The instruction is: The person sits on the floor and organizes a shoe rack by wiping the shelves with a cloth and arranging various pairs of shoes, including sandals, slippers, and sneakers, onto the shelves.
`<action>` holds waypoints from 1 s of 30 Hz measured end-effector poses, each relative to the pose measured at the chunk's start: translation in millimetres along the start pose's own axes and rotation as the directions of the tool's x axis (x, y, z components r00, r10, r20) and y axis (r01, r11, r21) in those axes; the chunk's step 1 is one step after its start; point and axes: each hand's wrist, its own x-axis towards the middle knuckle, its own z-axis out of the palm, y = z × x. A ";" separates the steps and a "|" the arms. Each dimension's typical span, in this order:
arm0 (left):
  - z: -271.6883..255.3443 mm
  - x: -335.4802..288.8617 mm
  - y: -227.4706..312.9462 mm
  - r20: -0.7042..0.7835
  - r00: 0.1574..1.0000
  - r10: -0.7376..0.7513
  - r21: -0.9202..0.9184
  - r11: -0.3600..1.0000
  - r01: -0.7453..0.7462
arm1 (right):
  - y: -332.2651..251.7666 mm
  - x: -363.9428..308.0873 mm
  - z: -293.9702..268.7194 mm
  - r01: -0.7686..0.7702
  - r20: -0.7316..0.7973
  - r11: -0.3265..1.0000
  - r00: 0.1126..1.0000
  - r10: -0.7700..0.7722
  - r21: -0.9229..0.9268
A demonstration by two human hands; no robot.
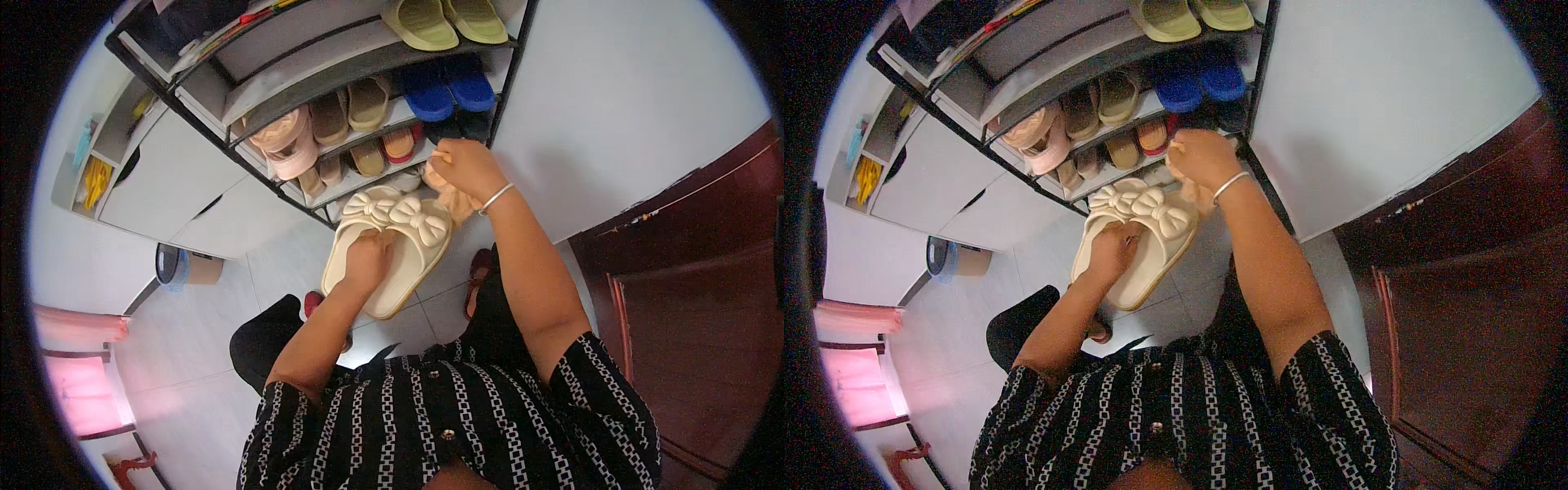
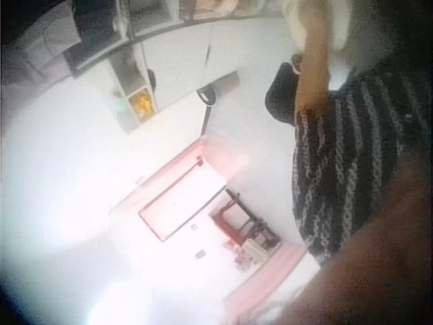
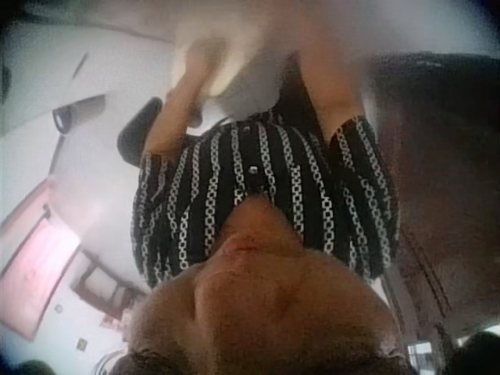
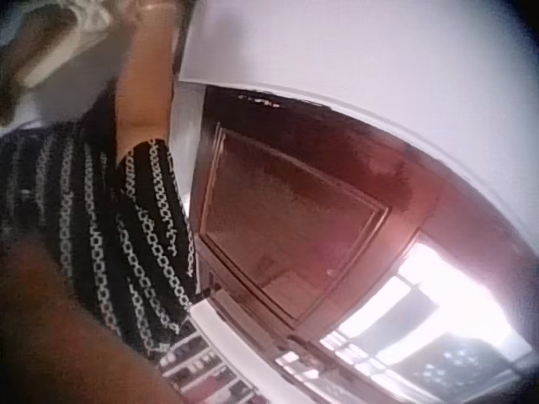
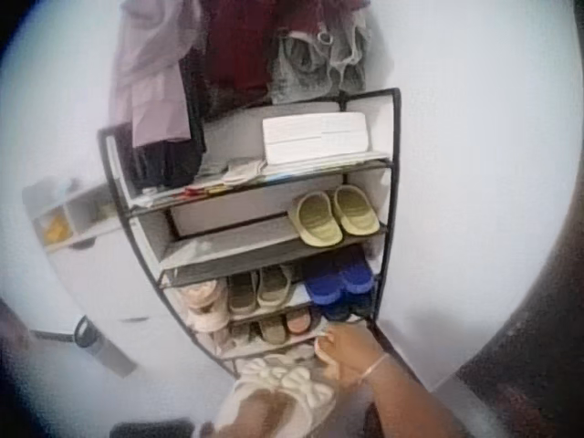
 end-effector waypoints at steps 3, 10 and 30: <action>15.9 18.8 -7.2 0.281 0.956 -0.081 0.079 0.995 0.061 | 5.3 1.1 -8.9 0.009 -0.049 1.000 0.999 -0.010 -0.005; -148.2 173.0 54.0 -0.279 0.940 0.197 -0.155 0.957 -0.246 | 8.5 74.6 -106.3 -0.117 -0.345 0.985 0.926 0.156 0.130; -163.2 283.0 87.9 -0.256 0.932 0.258 -0.680 0.637 -0.363 | 18.1 150.2 -103.1 -0.035 -0.237 0.961 0.966 0.103 0.275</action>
